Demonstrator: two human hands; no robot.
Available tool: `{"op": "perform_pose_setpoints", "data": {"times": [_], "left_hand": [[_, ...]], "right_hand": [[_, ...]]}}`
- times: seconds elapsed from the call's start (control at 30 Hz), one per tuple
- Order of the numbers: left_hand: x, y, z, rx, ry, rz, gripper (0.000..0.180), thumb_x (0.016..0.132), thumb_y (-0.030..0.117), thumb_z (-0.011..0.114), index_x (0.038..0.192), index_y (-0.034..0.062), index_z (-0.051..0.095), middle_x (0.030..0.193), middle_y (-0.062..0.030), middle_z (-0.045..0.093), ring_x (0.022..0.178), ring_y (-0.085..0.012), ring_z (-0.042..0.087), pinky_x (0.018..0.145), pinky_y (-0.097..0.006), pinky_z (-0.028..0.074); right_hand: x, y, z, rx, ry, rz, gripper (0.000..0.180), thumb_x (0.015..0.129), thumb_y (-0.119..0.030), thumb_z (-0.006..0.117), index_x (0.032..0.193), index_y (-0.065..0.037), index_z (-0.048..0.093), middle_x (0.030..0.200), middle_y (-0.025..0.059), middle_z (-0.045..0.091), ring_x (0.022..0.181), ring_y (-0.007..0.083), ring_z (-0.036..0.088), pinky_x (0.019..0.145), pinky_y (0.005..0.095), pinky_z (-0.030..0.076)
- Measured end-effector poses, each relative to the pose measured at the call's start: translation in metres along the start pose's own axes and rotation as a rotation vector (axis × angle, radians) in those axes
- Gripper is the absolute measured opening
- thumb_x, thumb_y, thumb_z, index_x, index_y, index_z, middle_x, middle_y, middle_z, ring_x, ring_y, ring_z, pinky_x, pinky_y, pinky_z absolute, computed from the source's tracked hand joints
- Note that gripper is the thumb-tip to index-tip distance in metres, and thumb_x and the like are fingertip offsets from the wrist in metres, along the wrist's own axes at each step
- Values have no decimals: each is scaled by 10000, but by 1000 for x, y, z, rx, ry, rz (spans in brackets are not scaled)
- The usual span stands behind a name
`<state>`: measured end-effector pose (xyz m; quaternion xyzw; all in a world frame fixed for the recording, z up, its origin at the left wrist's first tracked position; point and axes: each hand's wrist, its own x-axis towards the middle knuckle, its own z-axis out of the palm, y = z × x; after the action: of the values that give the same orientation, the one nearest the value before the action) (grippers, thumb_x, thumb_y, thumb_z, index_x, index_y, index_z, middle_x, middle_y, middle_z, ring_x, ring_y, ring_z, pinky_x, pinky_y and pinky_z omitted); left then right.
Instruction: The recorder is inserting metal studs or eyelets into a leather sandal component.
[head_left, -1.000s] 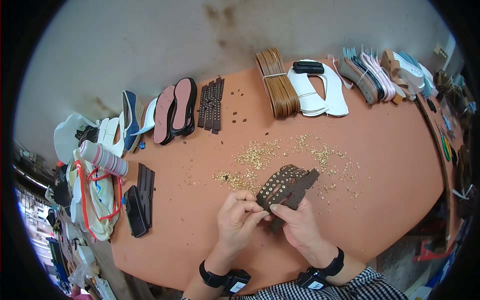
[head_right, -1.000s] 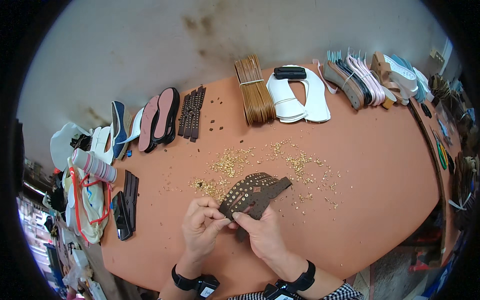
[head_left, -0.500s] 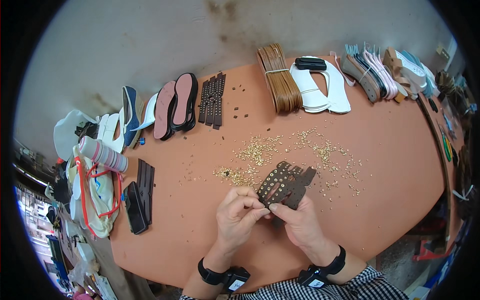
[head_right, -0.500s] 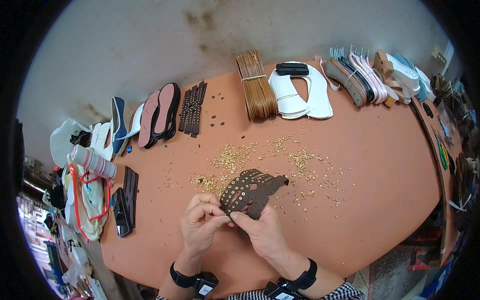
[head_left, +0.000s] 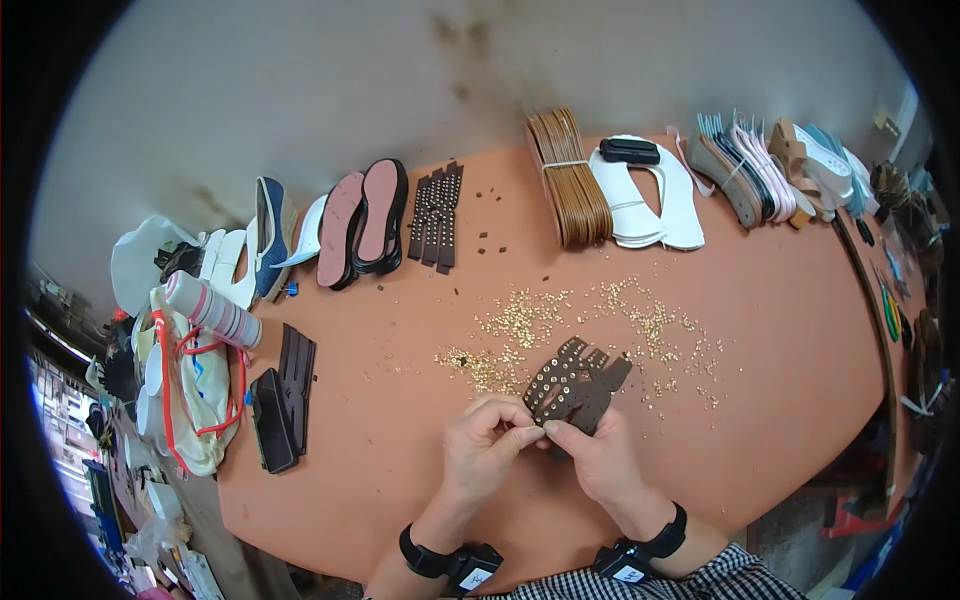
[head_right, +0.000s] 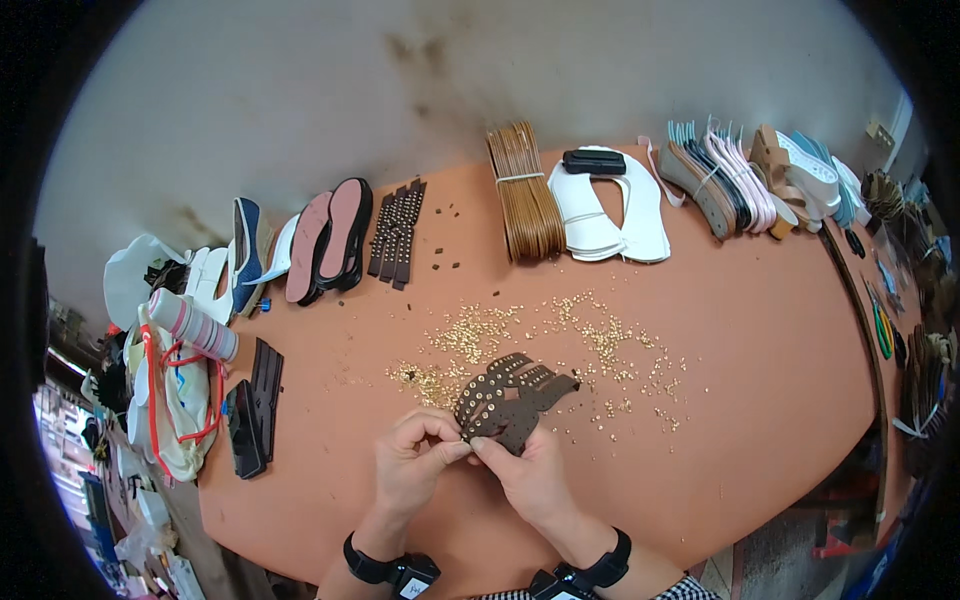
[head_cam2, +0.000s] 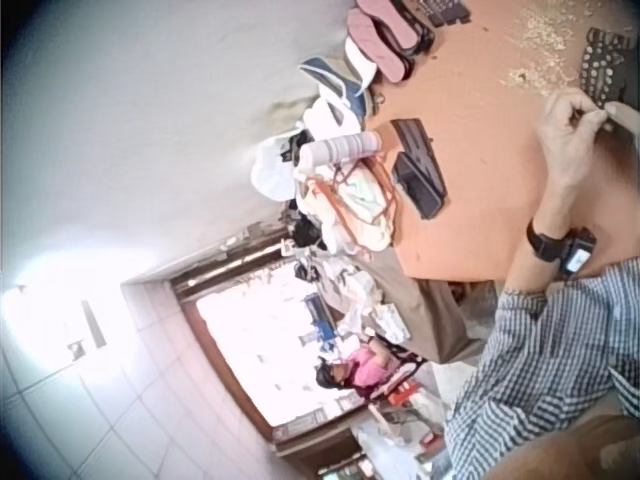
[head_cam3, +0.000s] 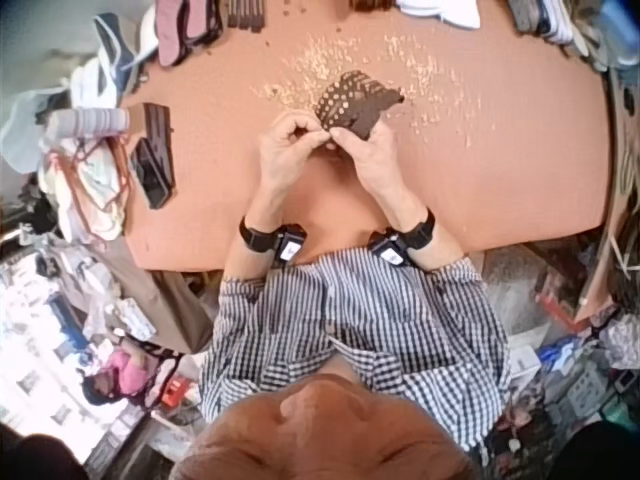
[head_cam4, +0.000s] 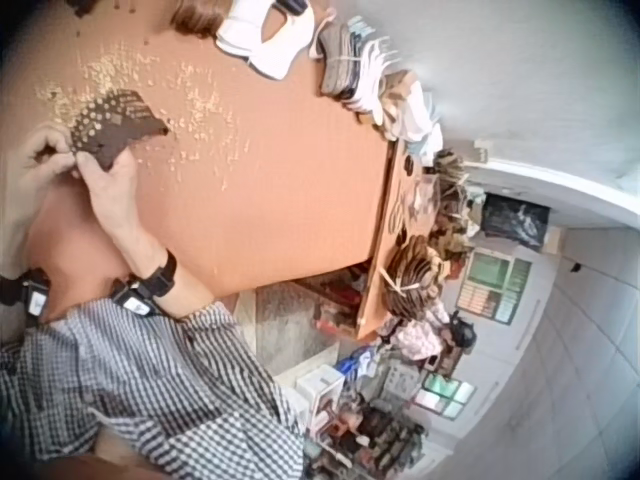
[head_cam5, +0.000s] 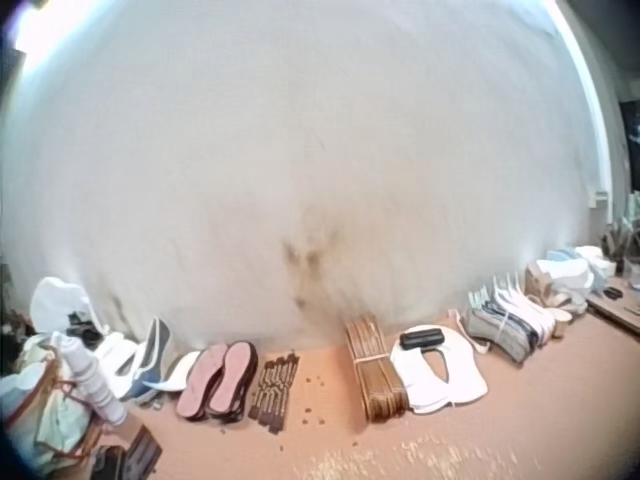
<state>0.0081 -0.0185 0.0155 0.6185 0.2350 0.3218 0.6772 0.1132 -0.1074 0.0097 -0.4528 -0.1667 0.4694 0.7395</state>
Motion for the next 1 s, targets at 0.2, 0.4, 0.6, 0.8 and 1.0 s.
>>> {"op": "perform_pose_setpoints", "data": {"times": [0.2,0.4,0.6,0.8,1.0], "left_hand": [[-1,-4,-2,-81,35,-28,74,753,-78,600,750,-39,538,828,-85,533,676,-165,607,625,-248,511],[-1,-6,-2,-200,44,-109,100,751,-95,591,756,-24,521,770,-71,551,656,-156,601,601,-245,501],[-2,-4,-1,-225,52,-127,99,756,-104,581,756,-26,521,774,-73,550,659,-154,598,603,-248,501],[1,-4,-5,-272,9,-125,107,748,-101,591,736,-24,518,774,-74,549,656,-148,594,611,-245,500],[0,-3,-5,-186,-25,-22,128,746,-103,590,723,-8,507,785,-70,544,648,-135,585,614,-230,489]], "right_hand": [[2,3,0,-3,-47,-16,78,828,-3,545,897,-7,580,845,23,595,705,73,551,627,212,473],[2,6,-3,-40,-63,-50,112,827,14,537,934,2,568,871,41,596,712,88,565,624,217,489],[1,7,0,30,-37,-48,108,823,29,536,925,13,570,875,55,598,707,101,574,633,225,502],[3,5,-5,-83,-90,-33,114,818,39,536,924,14,569,863,65,601,697,118,579,626,239,502],[-1,1,4,29,-14,-31,133,803,58,543,928,20,566,850,74,602,680,131,583,623,243,501]]}}
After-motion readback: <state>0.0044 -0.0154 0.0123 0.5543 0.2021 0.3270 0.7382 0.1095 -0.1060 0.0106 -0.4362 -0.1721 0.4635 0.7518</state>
